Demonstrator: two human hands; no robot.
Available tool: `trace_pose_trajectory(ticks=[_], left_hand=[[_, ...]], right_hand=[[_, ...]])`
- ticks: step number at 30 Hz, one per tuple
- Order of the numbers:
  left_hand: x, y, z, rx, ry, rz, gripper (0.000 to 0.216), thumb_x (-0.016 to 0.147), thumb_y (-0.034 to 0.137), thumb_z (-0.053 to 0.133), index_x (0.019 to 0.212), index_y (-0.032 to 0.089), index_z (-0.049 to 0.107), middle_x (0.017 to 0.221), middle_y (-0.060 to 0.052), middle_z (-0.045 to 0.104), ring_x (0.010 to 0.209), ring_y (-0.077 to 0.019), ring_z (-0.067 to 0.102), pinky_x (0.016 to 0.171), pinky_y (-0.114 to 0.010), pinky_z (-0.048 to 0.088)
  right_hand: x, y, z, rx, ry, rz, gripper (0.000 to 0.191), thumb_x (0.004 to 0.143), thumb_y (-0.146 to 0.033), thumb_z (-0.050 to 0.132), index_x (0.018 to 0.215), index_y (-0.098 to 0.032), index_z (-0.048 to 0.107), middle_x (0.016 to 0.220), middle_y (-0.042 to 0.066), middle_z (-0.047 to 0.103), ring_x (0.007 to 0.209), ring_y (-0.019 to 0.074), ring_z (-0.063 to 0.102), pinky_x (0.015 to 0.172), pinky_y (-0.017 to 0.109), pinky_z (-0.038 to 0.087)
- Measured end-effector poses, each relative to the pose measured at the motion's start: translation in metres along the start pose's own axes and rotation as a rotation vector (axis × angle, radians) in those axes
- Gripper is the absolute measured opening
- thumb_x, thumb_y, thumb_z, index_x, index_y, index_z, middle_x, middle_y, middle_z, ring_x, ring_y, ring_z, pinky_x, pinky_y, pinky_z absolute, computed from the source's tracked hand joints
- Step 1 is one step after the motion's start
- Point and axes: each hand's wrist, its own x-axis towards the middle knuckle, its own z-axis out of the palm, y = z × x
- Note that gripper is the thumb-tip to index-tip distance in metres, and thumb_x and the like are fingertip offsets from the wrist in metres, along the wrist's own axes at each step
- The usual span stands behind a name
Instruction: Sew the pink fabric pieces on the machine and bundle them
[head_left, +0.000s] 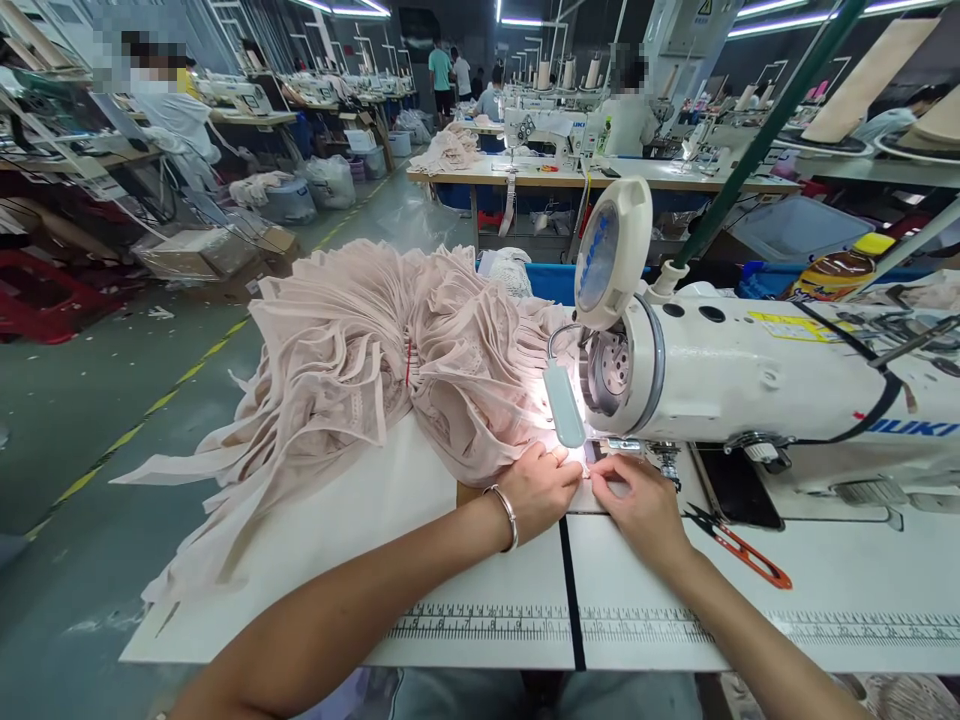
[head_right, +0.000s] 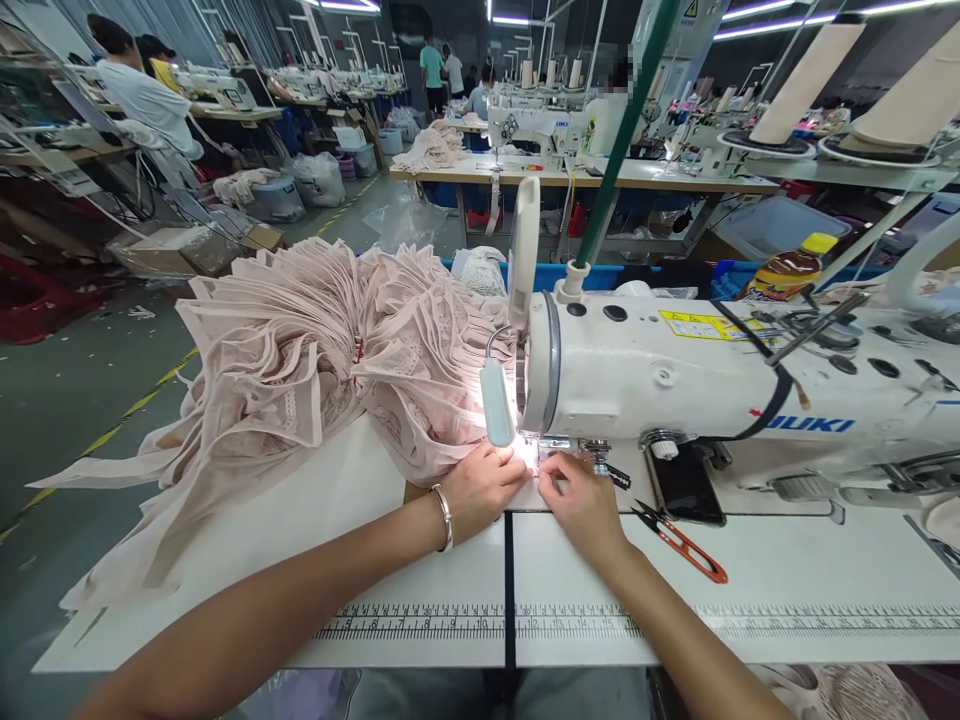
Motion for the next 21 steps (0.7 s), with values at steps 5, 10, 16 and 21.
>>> trace_pose_trajectory(ticks=[5, 10, 16, 21], left_hand=[[-0.006, -0.004, 0.003, -0.130, 0.032, -0.077, 0.020, 0.097, 0.009, 0.043, 0.102, 0.012, 0.062, 0.089, -0.008, 0.058, 0.086, -0.0199, 0.053, 0.077, -0.033, 0.044], [-0.006, -0.003, 0.005, -0.168, 0.037, -0.101, 0.022, 0.098, 0.011, 0.042, 0.093, 0.013, 0.063, 0.086, -0.008, 0.059, 0.086, -0.0201, 0.054, 0.078, -0.032, 0.046], [-0.010, -0.004, 0.002, -0.220, 0.075, -0.170, 0.017, 0.094, 0.010, 0.044, 0.094, 0.015, 0.060, 0.108, -0.011, 0.061, 0.103, -0.0230, 0.055, 0.092, -0.038, 0.046], [-0.017, -0.004, 0.001, -0.257, 0.069, -0.137, 0.025, 0.089, 0.005, 0.046, 0.109, 0.014, 0.056, 0.128, -0.013, 0.056, 0.118, -0.0250, 0.052, 0.102, -0.042, 0.044]], right_hand=[[-0.002, 0.006, -0.009, 0.027, -0.044, -0.122, 0.019, 0.095, -0.021, 0.050, 0.091, -0.023, 0.069, 0.075, -0.001, 0.070, 0.071, 0.0152, 0.065, 0.070, 0.028, 0.048], [-0.005, 0.009, -0.015, -0.017, -0.105, -0.278, 0.031, 0.089, -0.010, 0.048, 0.107, -0.023, 0.070, 0.097, 0.001, 0.075, 0.089, 0.0173, 0.067, 0.079, 0.032, 0.047], [-0.005, 0.012, -0.014, -0.062, -0.144, -0.263, 0.038, 0.087, -0.006, 0.043, 0.100, -0.025, 0.072, 0.096, 0.002, 0.071, 0.092, 0.0174, 0.064, 0.086, 0.035, 0.044], [-0.008, 0.016, -0.012, -0.084, -0.172, -0.187, 0.039, 0.089, -0.009, 0.041, 0.094, -0.030, 0.074, 0.107, 0.002, 0.070, 0.095, 0.0184, 0.065, 0.088, 0.040, 0.045]])
